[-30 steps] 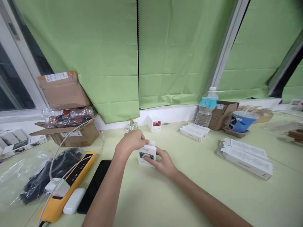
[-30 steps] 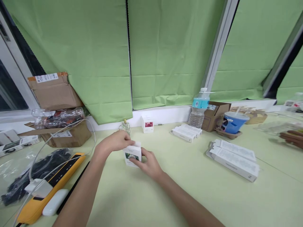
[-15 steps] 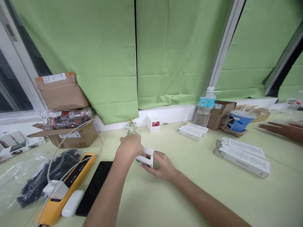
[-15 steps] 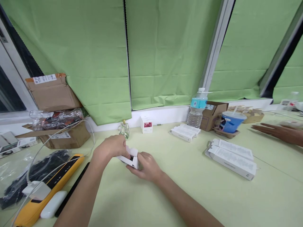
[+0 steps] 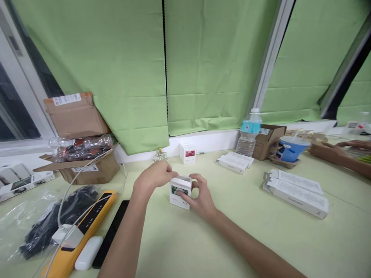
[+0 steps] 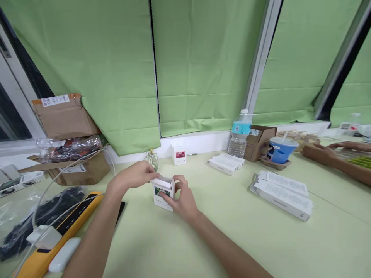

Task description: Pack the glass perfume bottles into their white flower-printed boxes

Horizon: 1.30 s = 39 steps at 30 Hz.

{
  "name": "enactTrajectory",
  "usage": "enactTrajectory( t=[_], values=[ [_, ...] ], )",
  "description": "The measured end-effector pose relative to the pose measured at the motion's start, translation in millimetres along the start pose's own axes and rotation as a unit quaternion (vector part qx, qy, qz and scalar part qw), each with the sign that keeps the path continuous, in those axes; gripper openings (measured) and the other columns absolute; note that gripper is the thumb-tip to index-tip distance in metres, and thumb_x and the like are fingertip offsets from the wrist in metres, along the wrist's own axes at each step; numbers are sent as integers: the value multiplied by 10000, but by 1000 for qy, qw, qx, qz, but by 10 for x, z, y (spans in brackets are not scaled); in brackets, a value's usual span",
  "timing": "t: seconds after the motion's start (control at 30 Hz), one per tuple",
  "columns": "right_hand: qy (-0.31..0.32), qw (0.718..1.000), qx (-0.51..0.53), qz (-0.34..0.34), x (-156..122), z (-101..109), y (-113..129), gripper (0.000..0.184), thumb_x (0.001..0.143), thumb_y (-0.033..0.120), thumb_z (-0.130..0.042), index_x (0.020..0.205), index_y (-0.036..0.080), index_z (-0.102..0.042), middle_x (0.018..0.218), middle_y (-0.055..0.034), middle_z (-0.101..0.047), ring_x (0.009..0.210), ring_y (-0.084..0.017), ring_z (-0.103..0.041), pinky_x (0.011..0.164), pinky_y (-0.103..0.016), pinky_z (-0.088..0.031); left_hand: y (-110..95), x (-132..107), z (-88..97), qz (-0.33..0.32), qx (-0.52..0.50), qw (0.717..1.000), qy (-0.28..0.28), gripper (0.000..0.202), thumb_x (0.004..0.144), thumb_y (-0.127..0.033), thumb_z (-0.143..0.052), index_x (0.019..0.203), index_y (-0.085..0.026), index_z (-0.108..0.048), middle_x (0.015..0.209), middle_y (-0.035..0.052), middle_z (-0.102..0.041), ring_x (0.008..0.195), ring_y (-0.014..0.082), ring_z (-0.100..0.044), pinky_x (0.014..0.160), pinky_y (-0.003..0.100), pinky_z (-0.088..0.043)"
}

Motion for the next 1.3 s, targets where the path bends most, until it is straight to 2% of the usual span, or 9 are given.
enactTrajectory(
  t=[0.13, 0.3, 0.47, 0.63, 0.83, 0.97, 1.07, 1.17, 1.3],
  values=[
    [2, 998, -17, 57, 24, 11, 67, 357, 848, 392, -705, 1067, 273, -450, 1104, -44, -554, 682, -140, -599, 653, -313, -510, -7, 4, -78, -17, 0, 998, 55, 507, 809, -637, -546, 573, -192, -487, 531, -35, -343, 497, 116, -304, 519, 304, -196],
    [17, 995, -35, 92, 32, 7, 97, 191, 900, 360, -636, 1007, 261, -512, 978, -37, -595, 764, -175, -609, 697, -317, -518, 55, 5, -10, -51, -49, 996, 59, 398, 721, -583, -689, 807, -195, -684, 807, 13, -653, 742, 186, -574, 613, 273, -374],
    [-22, 998, -15, 58, 12, 33, 116, 484, 901, 376, -647, 1303, 266, -401, 1172, -81, -664, 888, -200, -655, 806, -351, -542, -3, -16, 137, -96, -123, 988, 6, 460, 688, -405, -767, 1096, -211, -681, 1168, 66, -674, 1077, 236, -615, 801, 272, -482],
    [-1, 997, -40, 59, 42, 40, 191, 329, 938, 394, -594, 1236, 265, -545, 1083, -71, -706, 886, -230, -666, 790, -371, -548, 5, 21, 73, -96, -127, 987, 36, 367, 695, -264, -733, 1053, -196, -699, 1062, 61, -707, 989, 216, -656, 794, 279, -498],
    [34, 993, 2, 115, 70, 50, 329, 205, 992, 323, -487, 1128, 257, -625, 1194, -104, -648, 1083, -261, -626, 913, -409, -513, 101, 128, -106, -86, -95, 989, 80, 401, 689, -414, -750, 1023, -196, -715, 944, 40, -718, 874, 214, -654, 695, 274, -457],
    [6, 995, 65, 76, 73, 53, 357, 227, 1001, 340, -462, 874, 233, -618, 1075, -94, -653, 981, -243, -636, 847, -384, -510, 124, 176, -175, -87, -84, 988, 97, 416, 746, -534, -683, 963, -181, -718, 876, 46, -707, 821, 206, -645, 663, 271, -436],
    [-1, 992, 122, -11, 52, -25, 253, 165, 959, 386, -553, 918, 231, -589, 1015, -71, -669, 927, -229, -647, 811, -365, -521, 160, 194, -212, -62, -75, 989, 108, 386, 816, -503, -615, 1017, -182, -690, 834, 41, -693, 774, 192, -642, 658, 271, -440],
    [38, 979, 172, -105, 20, -157, 99, 355, 860, 430, -690, 1118, 235, -545, 1042, -56, -692, 935, -233, -663, 781, -351, -544, 173, 194, -182, -28, -41, 997, 59, 365, 802, -382, -640, 1130, -221, -651, 931, 38, -681, 813, 190, -634, 659, 262, -443],
    [66, 975, 155, -146, 9, -212, -10, 418, 807, 484, -728, 1091, 215, -579, 1034, -57, -718, 901, -240, -673, 742, -341, -540, 2, 150, -125, -65, -15, 997, -27, 415, 752, -216, -656, 1163, -271, -657, 1199, 52, -631, 1037, 215, -609, 790, 265, -463]
  ],
)
Point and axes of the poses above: each hand's wrist, its own x-axis towards the middle knuckle, its own z-axis out of the back of the hand, y = z × x, the point moved 6 cm from there along x, towards the middle knuckle
